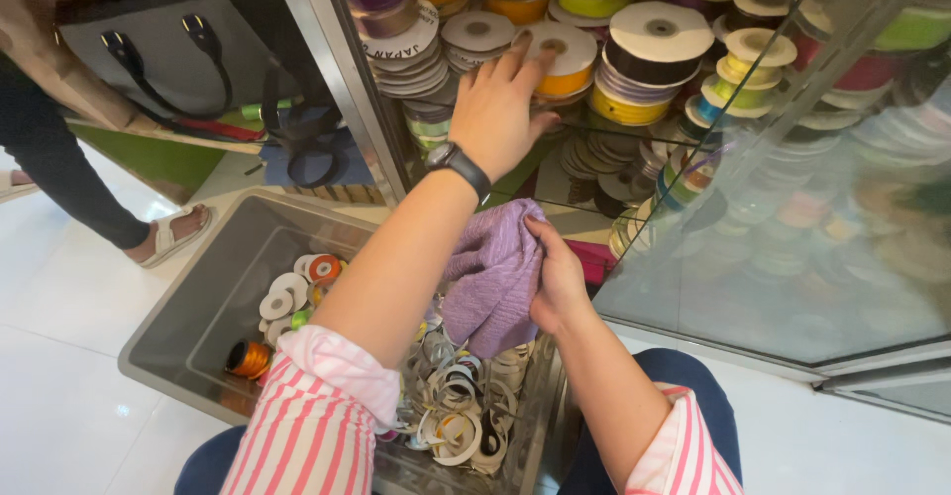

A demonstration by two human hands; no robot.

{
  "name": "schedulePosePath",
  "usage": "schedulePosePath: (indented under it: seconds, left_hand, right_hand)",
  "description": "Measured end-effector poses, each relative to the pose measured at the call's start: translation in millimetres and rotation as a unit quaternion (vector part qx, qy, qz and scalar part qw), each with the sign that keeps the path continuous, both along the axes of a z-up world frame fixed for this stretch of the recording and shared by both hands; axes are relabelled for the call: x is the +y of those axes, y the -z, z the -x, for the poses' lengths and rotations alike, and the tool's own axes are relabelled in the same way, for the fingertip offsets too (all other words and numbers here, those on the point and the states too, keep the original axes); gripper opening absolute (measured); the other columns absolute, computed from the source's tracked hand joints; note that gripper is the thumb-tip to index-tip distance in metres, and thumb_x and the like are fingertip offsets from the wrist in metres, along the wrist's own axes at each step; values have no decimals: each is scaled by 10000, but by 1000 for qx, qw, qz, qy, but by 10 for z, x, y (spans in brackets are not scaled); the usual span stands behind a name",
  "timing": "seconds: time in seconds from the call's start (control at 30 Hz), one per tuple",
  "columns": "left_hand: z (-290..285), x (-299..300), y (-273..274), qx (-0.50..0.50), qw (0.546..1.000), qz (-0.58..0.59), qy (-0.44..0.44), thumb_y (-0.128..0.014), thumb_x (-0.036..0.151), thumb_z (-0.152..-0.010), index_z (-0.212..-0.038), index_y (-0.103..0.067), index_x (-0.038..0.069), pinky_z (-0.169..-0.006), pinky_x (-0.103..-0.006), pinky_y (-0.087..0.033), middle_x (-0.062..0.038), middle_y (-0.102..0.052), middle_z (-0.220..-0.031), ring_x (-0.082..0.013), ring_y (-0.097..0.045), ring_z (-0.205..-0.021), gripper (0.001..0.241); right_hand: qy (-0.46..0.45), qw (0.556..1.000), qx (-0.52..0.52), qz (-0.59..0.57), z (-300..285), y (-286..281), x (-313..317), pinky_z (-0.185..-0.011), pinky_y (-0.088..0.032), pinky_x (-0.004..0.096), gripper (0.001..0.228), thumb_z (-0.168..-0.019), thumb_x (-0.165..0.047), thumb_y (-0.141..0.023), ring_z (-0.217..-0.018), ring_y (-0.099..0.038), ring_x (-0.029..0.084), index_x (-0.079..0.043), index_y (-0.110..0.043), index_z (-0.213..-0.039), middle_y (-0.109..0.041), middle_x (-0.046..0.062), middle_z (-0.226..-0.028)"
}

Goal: The person sits on the floor and uses scissors to cut ribbons from spools taken from a plastic bin. They wipe the spools with a purple cloth and place them onto a nearby shelf.

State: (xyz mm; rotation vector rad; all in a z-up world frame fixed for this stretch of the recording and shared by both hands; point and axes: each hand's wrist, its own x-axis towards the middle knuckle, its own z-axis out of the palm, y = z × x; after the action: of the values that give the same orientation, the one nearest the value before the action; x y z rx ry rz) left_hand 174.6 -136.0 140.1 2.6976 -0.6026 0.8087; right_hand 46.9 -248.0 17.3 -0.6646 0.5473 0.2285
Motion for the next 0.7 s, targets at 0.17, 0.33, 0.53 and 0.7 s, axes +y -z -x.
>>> schedulePosePath:
  seconds: [0.17, 0.33, 0.53, 0.7]
  left_hand:
    - [874, 81, 229, 3, 983, 169, 70, -859, 376, -1034, -1583, -597, 178, -1189, -661, -496, -200, -541, -1652, -482, -628, -1435, 640]
    - [1648, 571, 886, 91, 945, 289, 127, -865, 359, -981, -1619, -576, 180, -1218, -567, -479, -170, -530, -1674, -421, -564, -1518, 723]
    - [2307, 1352, 1319, 261, 912, 317, -9, -870, 228, -928, -1634, -545, 100, -1098, -620, -598, -263, -516, -1642, -428, -763, -1246, 788]
    - [2235, 1444, 1511, 215, 874, 435, -10, -879, 114, -933, -1716, -415, 67, -1009, -511, -636, -262, -476, -1550, -387, -814, -1066, 912]
  right_hand:
    - [-9, 999, -53, -4, -214, 490, -106, -783, -686, 456, 236, -950, -250, -844, -900, -840, 323, -168, -834, -1172, -841, 137, -1039]
    - [-13, 999, -52, 6, -300, 683, -175, -814, -689, 477, 233, -959, -233, -824, -880, -838, 340, -159, -819, -1179, -843, 161, -1055]
    - [-76, 927, -239, 279, -55, 648, -6, -1018, -588, 366, 312, -984, -187, -849, -1058, -679, 136, -100, -798, -1279, -780, 26, -1105]
    - [-136, 869, -268, 393, 35, 609, 92, -896, -587, 318, 275, -932, -239, -919, -976, -699, 123, -141, -854, -1181, -797, 16, -1003]
